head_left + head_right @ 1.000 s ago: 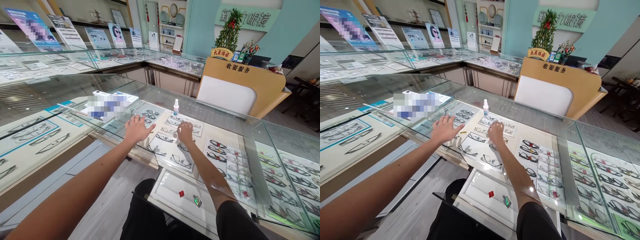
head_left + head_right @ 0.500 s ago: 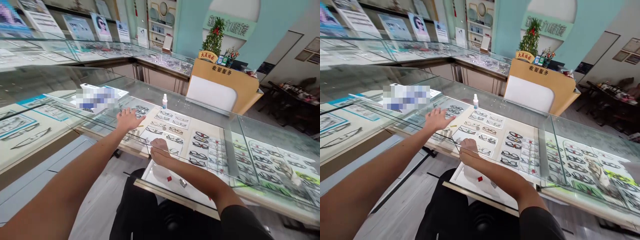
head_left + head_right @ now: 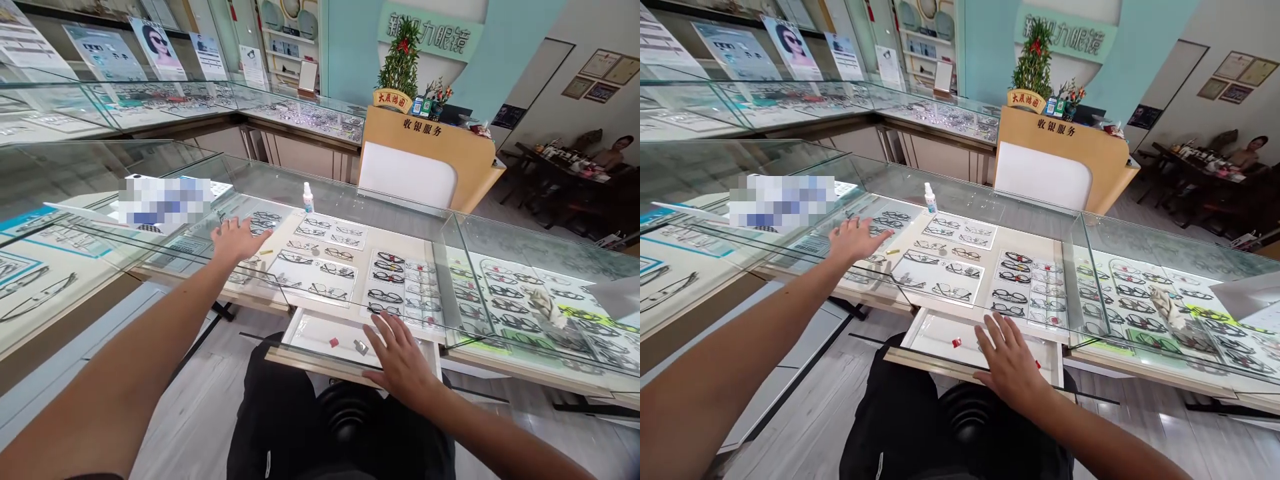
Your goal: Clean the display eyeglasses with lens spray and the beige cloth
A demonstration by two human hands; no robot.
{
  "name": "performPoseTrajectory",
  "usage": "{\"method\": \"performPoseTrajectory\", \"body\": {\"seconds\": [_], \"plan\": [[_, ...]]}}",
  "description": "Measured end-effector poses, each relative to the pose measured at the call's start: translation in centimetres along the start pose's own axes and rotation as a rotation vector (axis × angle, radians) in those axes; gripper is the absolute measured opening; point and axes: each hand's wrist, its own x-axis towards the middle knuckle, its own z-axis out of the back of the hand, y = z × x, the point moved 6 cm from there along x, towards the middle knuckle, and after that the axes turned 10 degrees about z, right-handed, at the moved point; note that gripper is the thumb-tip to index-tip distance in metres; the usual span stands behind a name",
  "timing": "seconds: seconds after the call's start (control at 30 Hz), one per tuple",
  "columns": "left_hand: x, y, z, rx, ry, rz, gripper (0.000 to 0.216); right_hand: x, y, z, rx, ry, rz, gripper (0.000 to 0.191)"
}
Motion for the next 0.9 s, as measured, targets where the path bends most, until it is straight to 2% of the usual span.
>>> {"method": "performPoseTrajectory", "body": {"seconds": [0.17, 0.37, 0.43, 0.5, 0.57, 0.63, 0.67, 0.7, 0.73, 0.77, 0.8, 0.87, 0.9], "plan": [[-0.5, -0.3, 0.4, 0.002, -0.015, 0.003, 0.115, 0.7, -2.3, 1.1, -0.053, -0.082, -0.083, 0.090], [0.1, 0.0, -0.2, -0.043, -0.046, 0.004, 0.111, 2.9, -4.6, 1.8, -0.228, -0.122, -0.054, 0.103], [0.2, 0.0, 0.4, -0.107, -0.078, 0.001, 0.102, 3.6, -5.3, 1.8, -0.308, -0.124, -0.044, 0.108], [-0.7, -0.1, 1.7, -0.238, -0.163, -0.025, 0.077, 4.3, -6.0, 1.8, -0.357, -0.113, -0.045, 0.113], [-3.9, -0.1, 3.4, -0.445, -0.366, -0.099, 0.048, 4.9, -6.6, 1.9, -0.376, -0.095, -0.052, 0.112], [-10.9, 0.3, 4.5, -0.645, -0.778, -0.223, 0.029, 5.5, -7.0, 2.3, -0.381, -0.084, -0.048, 0.105], [-15.3, 0.0, 3.6, -0.694, -0.883, -0.361, 0.018, 5.7, -7.1, 2.4, -0.380, -0.082, -0.043, 0.100], [-19.7, -0.7, 1.8, -0.730, -0.869, -0.519, 0.013, 6.0, -7.2, 2.6, -0.377, -0.081, -0.036, 0.094], [-24.0, -1.6, -1.0, -0.748, -0.732, -0.664, 0.015, 6.1, -7.2, 2.7, -0.372, -0.081, -0.030, 0.087], [-28.1, -2.9, -4.6, -0.740, -0.496, -0.820, 0.013, 6.3, -7.3, 2.8, -0.365, -0.084, -0.027, 0.081], [-31.7, -4.1, -9.0, -0.723, -0.199, -0.871, 0.011, 6.3, -7.4, 2.8, -0.356, -0.090, -0.029, 0.074], [-37.2, -5.5, -18.8, -0.614, 0.401, -0.752, 0.020, 6.4, -7.6, 2.9, -0.327, -0.121, -0.043, 0.065], [-39.0, -5.6, -23.5, -0.536, 0.637, -0.652, 0.024, 6.3, -7.7, 2.9, -0.304, -0.142, -0.052, 0.063]]}}
